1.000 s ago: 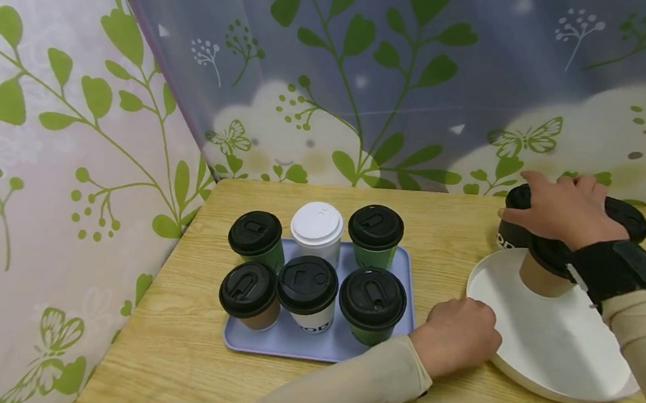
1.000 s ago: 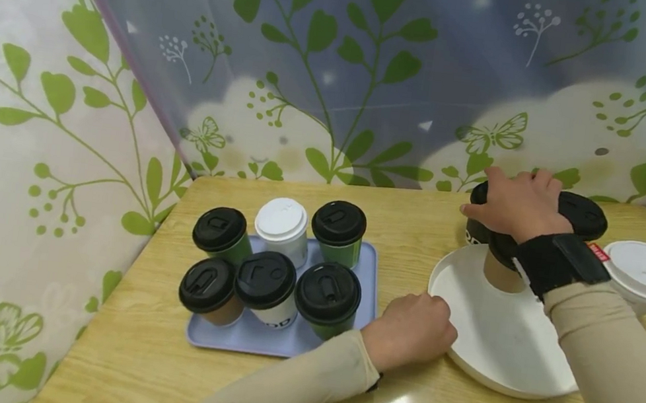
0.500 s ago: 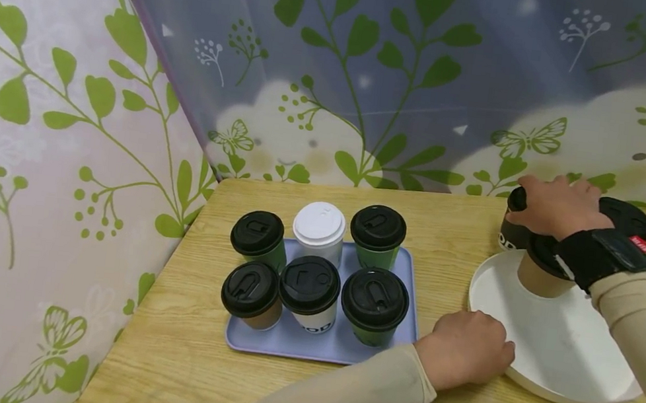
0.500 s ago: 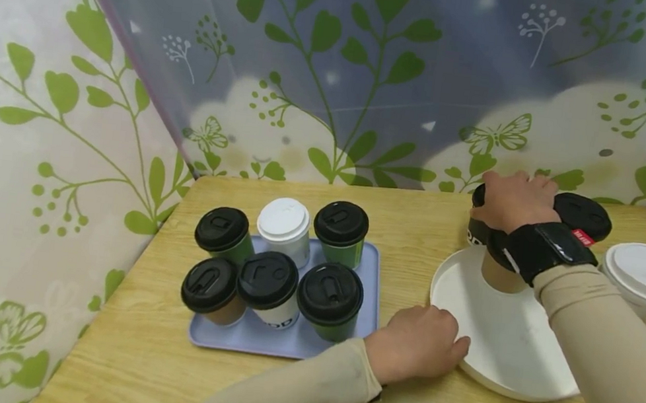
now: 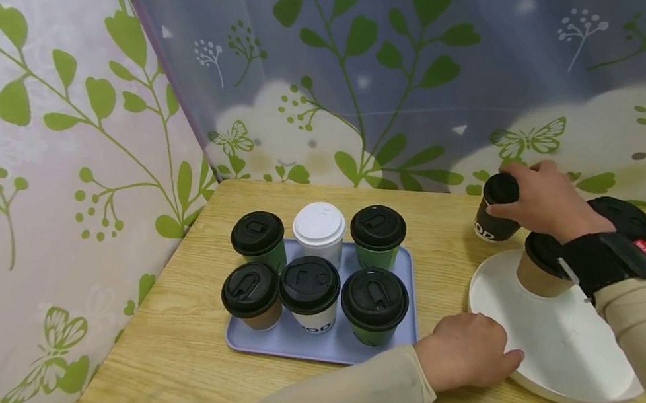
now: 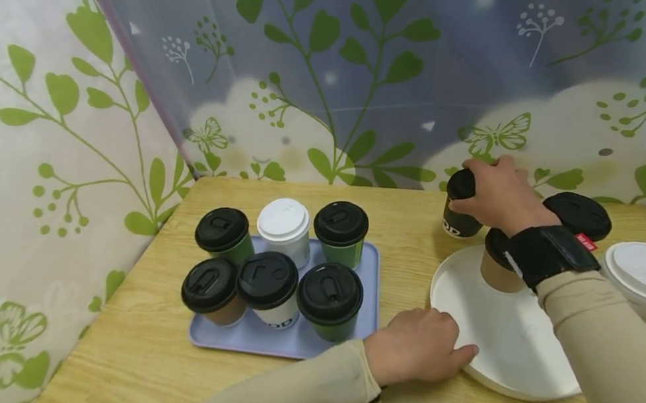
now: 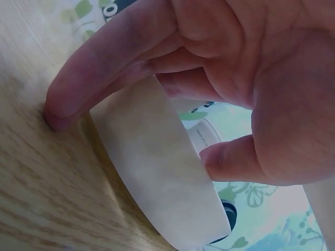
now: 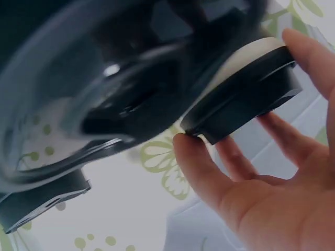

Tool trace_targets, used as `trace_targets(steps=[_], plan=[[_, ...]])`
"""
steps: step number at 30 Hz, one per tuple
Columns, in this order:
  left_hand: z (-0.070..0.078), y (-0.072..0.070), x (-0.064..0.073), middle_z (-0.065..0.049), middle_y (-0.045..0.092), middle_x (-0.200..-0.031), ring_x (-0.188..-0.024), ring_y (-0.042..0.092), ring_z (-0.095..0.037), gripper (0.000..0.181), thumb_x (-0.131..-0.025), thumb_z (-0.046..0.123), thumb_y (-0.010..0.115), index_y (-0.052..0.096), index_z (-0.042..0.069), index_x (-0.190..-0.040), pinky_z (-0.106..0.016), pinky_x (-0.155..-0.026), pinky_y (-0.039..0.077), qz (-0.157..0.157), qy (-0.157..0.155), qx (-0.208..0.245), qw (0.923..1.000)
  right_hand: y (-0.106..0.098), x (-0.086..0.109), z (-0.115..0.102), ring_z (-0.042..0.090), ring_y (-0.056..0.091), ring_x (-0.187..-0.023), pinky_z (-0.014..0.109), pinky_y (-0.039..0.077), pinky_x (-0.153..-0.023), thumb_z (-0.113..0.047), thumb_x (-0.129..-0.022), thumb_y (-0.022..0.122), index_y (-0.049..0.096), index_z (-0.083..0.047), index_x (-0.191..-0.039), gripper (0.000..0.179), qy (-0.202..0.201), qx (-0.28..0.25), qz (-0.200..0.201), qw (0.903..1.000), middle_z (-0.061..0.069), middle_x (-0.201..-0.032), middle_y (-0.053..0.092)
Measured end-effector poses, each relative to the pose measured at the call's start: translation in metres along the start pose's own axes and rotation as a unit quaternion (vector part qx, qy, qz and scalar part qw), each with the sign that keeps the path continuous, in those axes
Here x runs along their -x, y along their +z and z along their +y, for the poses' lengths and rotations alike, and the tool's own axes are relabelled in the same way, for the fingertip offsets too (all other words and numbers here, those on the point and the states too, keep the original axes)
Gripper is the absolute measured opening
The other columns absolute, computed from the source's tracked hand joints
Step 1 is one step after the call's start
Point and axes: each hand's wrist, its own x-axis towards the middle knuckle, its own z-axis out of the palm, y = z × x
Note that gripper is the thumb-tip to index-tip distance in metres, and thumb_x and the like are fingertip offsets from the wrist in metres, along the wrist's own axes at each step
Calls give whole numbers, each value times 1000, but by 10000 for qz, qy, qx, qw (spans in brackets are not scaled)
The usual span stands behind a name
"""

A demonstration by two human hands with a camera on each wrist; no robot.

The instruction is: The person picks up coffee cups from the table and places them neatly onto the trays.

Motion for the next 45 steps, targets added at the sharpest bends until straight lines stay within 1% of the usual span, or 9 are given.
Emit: trace_targets(steps=[4,7,10,14,21,27,32,36,45], plan=[[0,0,0,18,69,-106,-85,64,-3,46,-106,55,46,75,27,-85,-31,-61,51,-66,31,42,10000,0,3,-9,64,29,-129,74,33,-97,-33,-95,75,35,3,-155,80,-208,-80,22,9997,48,-144,26],[0,0,0,18,69,-107,-86,64,-3,45,-106,55,46,76,27,-87,-31,-62,51,-75,41,30,10000,1,6,-14,65,29,-129,75,31,-99,-36,-95,74,36,-1,-156,79,-328,-147,51,9993,46,-146,25],[0,0,0,19,69,-108,-86,64,-3,44,-106,55,47,76,28,-88,-32,-62,51,-51,46,6,10000,2,10,-18,63,30,-129,74,32,-98,-39,-95,74,37,-3,-156,80,-422,-185,75,9989,45,-146,25],[0,1,0,19,69,-108,-86,64,-3,44,-106,55,47,76,28,-88,-32,-62,51,-27,47,18,10000,0,17,-21,62,30,-129,73,30,-99,-39,-95,75,39,-3,-155,79,-506,-199,108,9985,44,-146,27],[-1,1,0,18,69,-108,-86,64,-4,45,-106,56,47,76,27,-87,-32,-62,51,14,1,-2,10000,-2,30,-23,54,38,-123,68,37,-93,-41,-92,78,44,-1,-153,80,-633,-50,235,9977,39,-139,36],[-2,1,1,17,70,-105,-82,64,-5,47,-106,54,46,75,26,-83,-32,-58,50,19,73,-1,10000,-3,42,-27,51,42,-119,66,39,-92,-41,-91,80,46,-2,-152,80,-789,-32,419,9960,35,-136,39],[-2,1,0,15,70,-102,-80,63,-5,46,-106,54,46,75,26,-84,-31,-57,50,44,113,-38,9999,-2,52,-30,51,43,-120,66,39,-92,-41,-89,81,48,-4,-151,80,-950,-18,463,9944,35,-136,40],[0,1,0,15,70,-101,-79,63,-4,46,-106,54,46,76,25,-86,-30,-58,50,48,84,-53,9999,-2,61,-31,52,43,-122,68,39,-93,-40,-87,84,50,-4,-150,80,-981,-5,491,9940,36,-138,40],[0,1,0,14,69,-101,-79,63,-5,47,-106,54,46,76,25,-86,-31,-57,50,38,66,-55,10000,-3,75,-31,51,48,-121,66,43,-90,-37,-83,87,53,-4,-147,80,-1129,143,652,9914,36,-133,48]])
